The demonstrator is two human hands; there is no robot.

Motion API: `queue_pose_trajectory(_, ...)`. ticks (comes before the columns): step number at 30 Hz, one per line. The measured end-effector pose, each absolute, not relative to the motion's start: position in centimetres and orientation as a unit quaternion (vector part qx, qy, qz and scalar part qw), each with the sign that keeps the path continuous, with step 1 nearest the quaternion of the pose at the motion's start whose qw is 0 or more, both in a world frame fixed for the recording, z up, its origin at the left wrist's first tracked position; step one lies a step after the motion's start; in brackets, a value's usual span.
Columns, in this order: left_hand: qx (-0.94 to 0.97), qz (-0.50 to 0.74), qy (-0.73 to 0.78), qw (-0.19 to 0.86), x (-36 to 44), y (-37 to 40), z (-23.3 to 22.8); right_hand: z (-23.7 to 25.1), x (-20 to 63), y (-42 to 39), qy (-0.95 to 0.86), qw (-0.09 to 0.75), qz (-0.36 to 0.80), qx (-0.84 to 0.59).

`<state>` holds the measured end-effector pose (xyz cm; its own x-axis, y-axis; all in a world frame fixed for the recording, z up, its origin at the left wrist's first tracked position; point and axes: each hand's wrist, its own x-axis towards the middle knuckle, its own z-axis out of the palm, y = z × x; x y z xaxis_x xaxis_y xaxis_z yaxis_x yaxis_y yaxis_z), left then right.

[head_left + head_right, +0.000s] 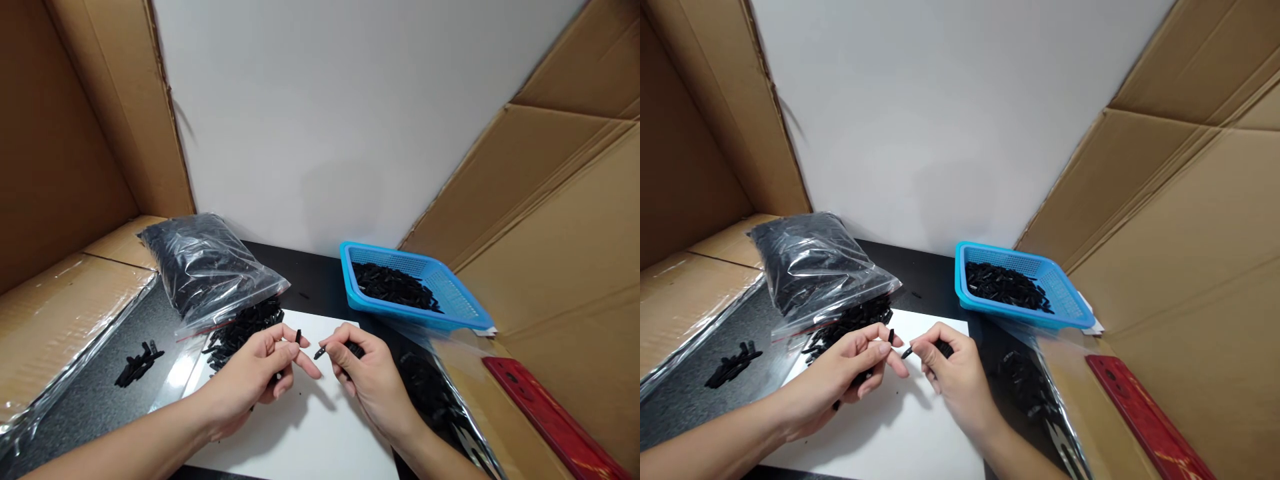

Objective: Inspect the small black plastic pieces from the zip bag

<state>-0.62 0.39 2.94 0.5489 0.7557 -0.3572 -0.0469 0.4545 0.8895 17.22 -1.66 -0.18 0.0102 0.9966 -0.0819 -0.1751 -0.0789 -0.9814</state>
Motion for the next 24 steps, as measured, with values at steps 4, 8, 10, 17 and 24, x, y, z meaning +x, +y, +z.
queue_pose_trajectory(4,0.452,0.256,0.383,0.764,-0.6,0.5,2.8,-0.4,17.3,-1.6,-0.429,0.526,0.564,-0.470)
queue_pose_trajectory(8,0.453,0.244,0.370,0.774,-0.7,0.4,2.6,0.2,17.3,-1.8,-0.410,0.527,0.591,-0.452)
queue_pose_trajectory(10,0.452,0.237,0.365,0.779,-0.7,0.3,2.5,0.7,17.3,-1.8,-0.382,0.525,0.629,-0.427)
queue_pose_trajectory(17,0.454,0.227,0.353,0.786,-0.8,0.3,2.6,0.5,17.2,-1.7,-0.421,0.520,0.614,-0.419)
queue_pose_trajectory(24,0.426,0.228,0.376,0.791,-0.8,0.3,2.6,0.4,17.2,-1.8,-0.480,0.482,0.564,-0.469)
